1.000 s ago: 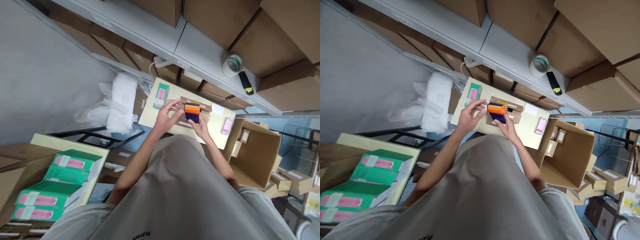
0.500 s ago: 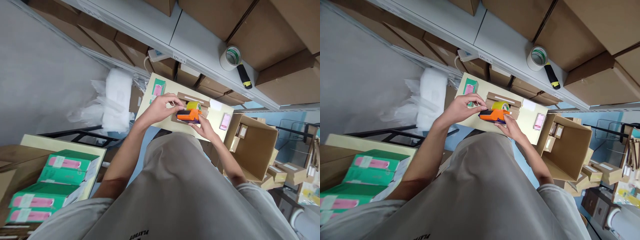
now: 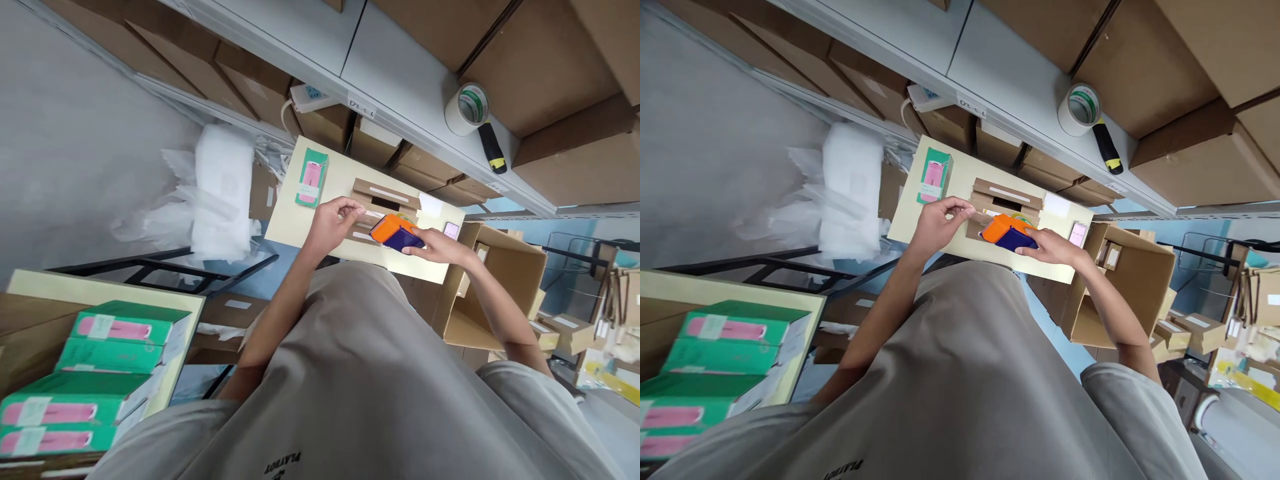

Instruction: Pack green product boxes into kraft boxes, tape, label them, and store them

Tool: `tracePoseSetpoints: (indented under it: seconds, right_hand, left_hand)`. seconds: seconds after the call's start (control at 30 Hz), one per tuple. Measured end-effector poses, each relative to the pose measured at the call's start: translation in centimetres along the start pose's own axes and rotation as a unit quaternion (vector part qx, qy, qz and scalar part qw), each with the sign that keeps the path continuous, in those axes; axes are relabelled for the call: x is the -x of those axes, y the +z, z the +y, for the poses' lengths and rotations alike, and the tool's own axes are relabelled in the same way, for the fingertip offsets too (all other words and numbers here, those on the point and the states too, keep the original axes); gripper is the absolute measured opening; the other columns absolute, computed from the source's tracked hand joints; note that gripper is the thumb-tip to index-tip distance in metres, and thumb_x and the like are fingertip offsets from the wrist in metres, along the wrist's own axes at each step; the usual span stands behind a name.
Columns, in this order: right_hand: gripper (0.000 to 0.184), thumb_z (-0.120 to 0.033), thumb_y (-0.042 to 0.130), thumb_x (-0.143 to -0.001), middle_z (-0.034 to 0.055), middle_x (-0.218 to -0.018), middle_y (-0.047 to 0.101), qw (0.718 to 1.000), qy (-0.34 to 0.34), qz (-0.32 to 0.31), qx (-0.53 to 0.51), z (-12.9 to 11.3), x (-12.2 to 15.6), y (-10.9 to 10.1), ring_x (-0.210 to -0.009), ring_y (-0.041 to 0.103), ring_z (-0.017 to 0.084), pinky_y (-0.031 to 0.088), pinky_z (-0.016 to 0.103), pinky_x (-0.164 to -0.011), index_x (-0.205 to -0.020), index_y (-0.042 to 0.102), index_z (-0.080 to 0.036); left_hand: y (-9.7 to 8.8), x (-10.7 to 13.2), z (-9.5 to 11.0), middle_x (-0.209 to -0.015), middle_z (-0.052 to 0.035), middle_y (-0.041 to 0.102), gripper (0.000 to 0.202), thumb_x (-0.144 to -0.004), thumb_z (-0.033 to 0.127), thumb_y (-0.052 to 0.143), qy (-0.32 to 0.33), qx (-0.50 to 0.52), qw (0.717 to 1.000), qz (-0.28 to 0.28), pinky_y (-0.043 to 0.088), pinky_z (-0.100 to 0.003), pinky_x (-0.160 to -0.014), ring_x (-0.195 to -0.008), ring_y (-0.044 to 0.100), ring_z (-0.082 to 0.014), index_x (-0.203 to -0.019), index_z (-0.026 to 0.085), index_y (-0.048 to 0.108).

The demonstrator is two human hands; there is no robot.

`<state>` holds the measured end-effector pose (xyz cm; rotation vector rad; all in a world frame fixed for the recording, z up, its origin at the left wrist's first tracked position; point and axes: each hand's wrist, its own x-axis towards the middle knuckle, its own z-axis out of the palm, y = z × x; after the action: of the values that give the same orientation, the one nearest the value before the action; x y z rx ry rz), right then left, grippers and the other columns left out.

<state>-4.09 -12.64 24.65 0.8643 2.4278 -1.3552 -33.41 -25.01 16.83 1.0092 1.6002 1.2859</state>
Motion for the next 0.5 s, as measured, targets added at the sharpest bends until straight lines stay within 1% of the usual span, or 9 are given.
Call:
tracePoseSetpoints:
  seconds: [0.1,0.2,0.27,0.37,0.43,0.5]
  right_hand:
    - [0.058,-0.083,0.076,-0.096,-0.0029,-0.073,0.074,0.998,0.041,-0.034,-0.044,-0.3,-0.2,-2.4,-0.059,0.061,0.018,0.048,0.031,-0.061,-0.100,0.077,-0.025]
    - [0.060,-0.082,0.080,-0.092,0.0007,-0.078,0.077,0.990,0.089,-0.078,-0.082,-0.8,-0.4,-4.3,-0.062,0.063,0.016,0.045,0.029,-0.058,-0.098,0.078,-0.022]
    - [0.063,-0.082,0.083,-0.088,0.0035,-0.081,0.079,0.985,0.114,-0.088,-0.097,-1.0,-0.6,-5.1,-0.064,0.065,0.017,0.046,0.029,-0.058,-0.097,0.078,-0.020]
    - [0.065,-0.084,0.084,-0.086,0.0031,-0.077,0.077,0.982,0.147,-0.083,-0.085,-1.1,-1.6,-5.9,-0.064,0.065,0.017,0.046,0.028,-0.058,-0.092,0.076,-0.020]
    - [0.067,-0.087,0.081,-0.087,0.0011,-0.072,0.072,0.982,0.169,-0.058,-0.055,-1.0,-2.5,-6.6,-0.062,0.063,0.016,0.043,0.027,-0.057,-0.085,0.073,-0.021]
    - [0.071,-0.092,0.078,-0.086,-0.0002,-0.068,0.068,0.983,0.180,-0.030,-0.024,-0.7,-3.6,-7.4,-0.060,0.060,0.014,0.040,0.027,-0.056,-0.080,0.072,-0.021]
  left_hand:
    - [-1.5,-0.9,-0.8,-0.094,-0.0051,0.081,0.028,-0.095,0.046,0.084,-0.021,0.021,0.998,0.051,0.061,-0.032,-0.085,-0.086,0.071,-0.0196,-0.098,0.018,0.081]
    - [-3.2,-1.4,-1.8,-0.095,-0.0059,0.080,0.026,-0.093,0.041,0.086,-0.049,0.054,0.994,0.081,0.063,-0.033,-0.087,-0.088,0.073,-0.0198,-0.099,0.016,0.081]
    - [-3.6,-1.5,-2.5,-0.095,-0.0064,0.080,0.025,-0.092,0.038,0.088,-0.072,0.078,0.991,0.082,0.064,-0.034,-0.090,-0.090,0.076,-0.0209,-0.097,0.015,0.081]
    - [-2.7,-1.5,-3.4,-0.093,-0.0072,0.081,0.025,-0.088,0.038,0.091,-0.101,0.117,0.984,0.090,0.065,-0.037,-0.093,-0.092,0.078,-0.0225,-0.093,0.015,0.081]
    - [-1.7,-1.7,-4.1,-0.091,-0.0071,0.082,0.026,-0.086,0.038,0.094,-0.117,0.140,0.978,0.103,0.066,-0.037,-0.092,-0.091,0.078,-0.0220,-0.091,0.016,0.081]
    - [-0.8,-2.2,-4.9,-0.087,-0.0063,0.081,0.027,-0.085,0.038,0.094,-0.136,0.159,0.971,0.118,0.066,-0.035,-0.089,-0.087,0.076,-0.0205,-0.090,0.016,0.081]
